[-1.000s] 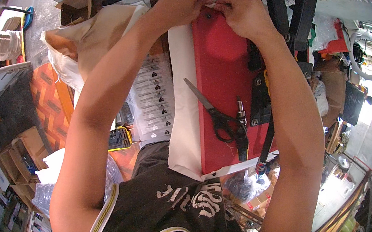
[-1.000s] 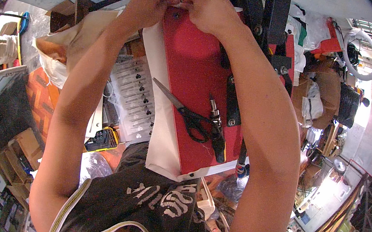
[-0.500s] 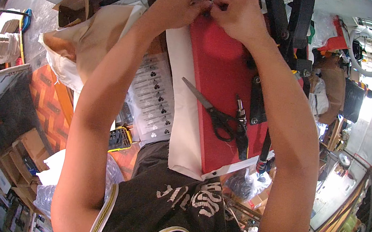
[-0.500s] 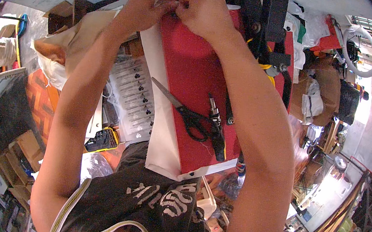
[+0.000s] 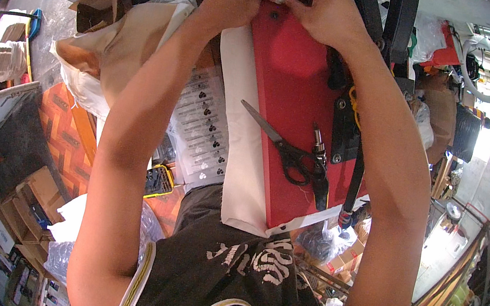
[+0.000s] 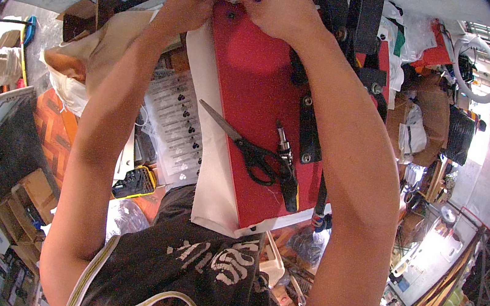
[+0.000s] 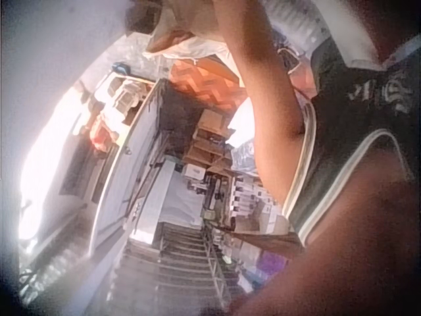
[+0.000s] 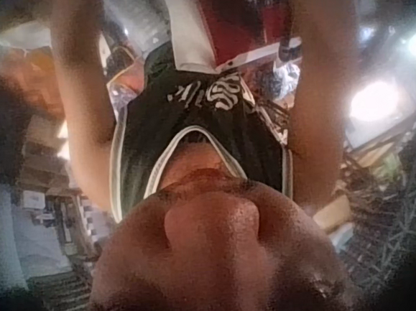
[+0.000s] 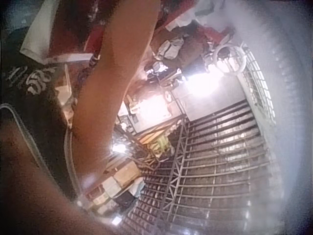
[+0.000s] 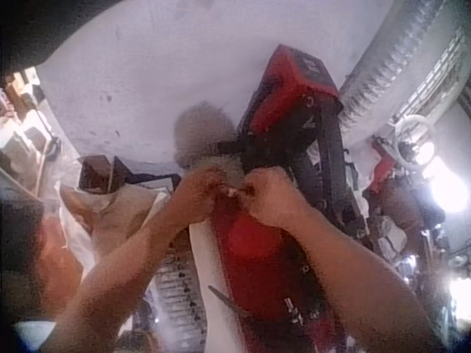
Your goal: The person assembles a tote bag by attaching grommets to a red and white fabric panel. They use scissors to trim excess material, a punch tool to create holes, and a manual press to secure metal grommets at the corners and along the edges.
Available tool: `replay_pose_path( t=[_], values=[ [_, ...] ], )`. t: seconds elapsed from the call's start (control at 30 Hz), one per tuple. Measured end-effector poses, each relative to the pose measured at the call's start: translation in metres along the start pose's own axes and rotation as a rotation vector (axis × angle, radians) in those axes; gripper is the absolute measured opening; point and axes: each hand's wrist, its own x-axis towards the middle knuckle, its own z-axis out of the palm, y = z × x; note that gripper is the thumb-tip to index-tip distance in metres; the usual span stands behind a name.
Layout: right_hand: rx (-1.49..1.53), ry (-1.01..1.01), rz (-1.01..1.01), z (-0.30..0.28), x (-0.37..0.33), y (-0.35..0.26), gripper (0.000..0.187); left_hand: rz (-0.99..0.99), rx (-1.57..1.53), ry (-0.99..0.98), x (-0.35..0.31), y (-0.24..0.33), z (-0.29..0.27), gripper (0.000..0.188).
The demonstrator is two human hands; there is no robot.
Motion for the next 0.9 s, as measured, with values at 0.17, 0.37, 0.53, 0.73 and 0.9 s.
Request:
replay_pose_path(
  t=[0.17, 0.37, 0.53, 0.73, 0.9],
  values=[
    [0.113, 0.002, -0.103, -0.004, -0.003, 0.008, 0.016, -0.067, -0.249, -0.039, -0.004, 0.014, -0.007, 0.016],
    [0.087, -0.023, -0.207, 0.008, -0.007, 0.014, 0.020, 0.211, -0.102, -0.110, 0.006, 0.008, -0.013, 0.020],
    [0.046, 0.009, -0.085, 0.008, -0.023, 0.005, 0.022, 0.301, 0.003, -0.259, 0.003, -0.004, -0.021, 0.017],
    [-0.085, 0.251, -0.176, 0.030, -0.023, 0.012, 0.023, 0.083, 0.054, -0.213, 0.007, 0.003, -0.014, 0.016],
    [-0.143, -0.024, -0.093, 0.021, 0.010, 0.020, 0.021, -0.200, -0.009, -0.088, 0.006, 0.008, -0.009, 0.017]
  ],
)
